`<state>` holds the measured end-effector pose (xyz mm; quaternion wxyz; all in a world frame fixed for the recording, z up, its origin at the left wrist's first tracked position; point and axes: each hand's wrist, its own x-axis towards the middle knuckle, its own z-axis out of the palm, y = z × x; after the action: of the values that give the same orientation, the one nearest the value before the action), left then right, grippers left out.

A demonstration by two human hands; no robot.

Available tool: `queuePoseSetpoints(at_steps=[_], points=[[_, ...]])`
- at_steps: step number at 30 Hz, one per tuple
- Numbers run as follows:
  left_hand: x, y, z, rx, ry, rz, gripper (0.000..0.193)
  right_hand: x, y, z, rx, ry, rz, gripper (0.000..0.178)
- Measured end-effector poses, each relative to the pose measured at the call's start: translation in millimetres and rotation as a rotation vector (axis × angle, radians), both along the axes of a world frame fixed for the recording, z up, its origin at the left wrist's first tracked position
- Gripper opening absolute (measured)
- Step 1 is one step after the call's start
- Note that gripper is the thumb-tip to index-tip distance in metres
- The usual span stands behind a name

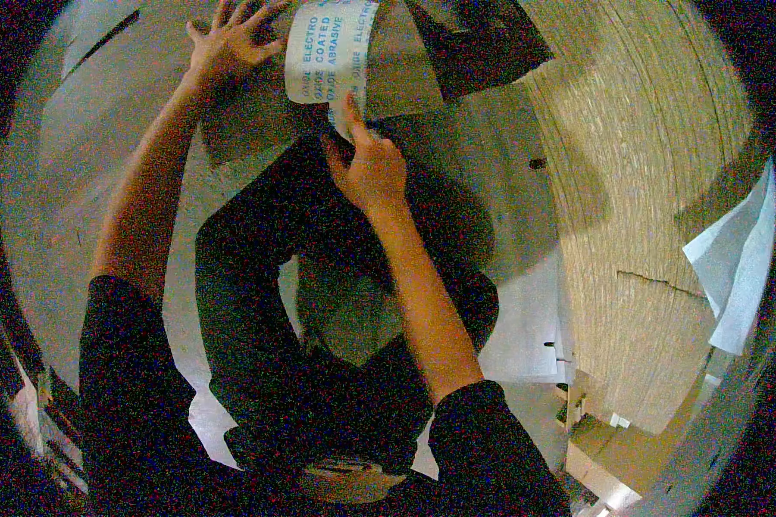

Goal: Using sandpaper to smooth the edges of a large piece of wood or particle board in a warehouse or manufacturing setting.

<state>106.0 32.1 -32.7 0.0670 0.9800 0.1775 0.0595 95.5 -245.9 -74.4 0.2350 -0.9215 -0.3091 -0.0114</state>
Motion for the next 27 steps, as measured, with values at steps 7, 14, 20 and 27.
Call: queuePoseSetpoints(at_steps=[7, 14, 20, 27], points=[[3, -3, 7, -0.006, 0.080, 0.046, 0.085, 14, -10, -79, 0.216, -0.024, -0.066, 0.036], [14, 14, -33, 0.209, -0.028, -0.015, 0.084, 9, -24, -105, 0.068, -0.147, 0.108, 0.070], [10, 7, -39, 0.325, -0.212, -0.111, 0.085, -60, -69, -122, 0.088, 0.340, -0.033, 0.056], [16, -28, -5, 0.157, -0.087, -0.058, 0.085, -183, -146, -161, 0.142, 0.323, -0.304, 0.038]])
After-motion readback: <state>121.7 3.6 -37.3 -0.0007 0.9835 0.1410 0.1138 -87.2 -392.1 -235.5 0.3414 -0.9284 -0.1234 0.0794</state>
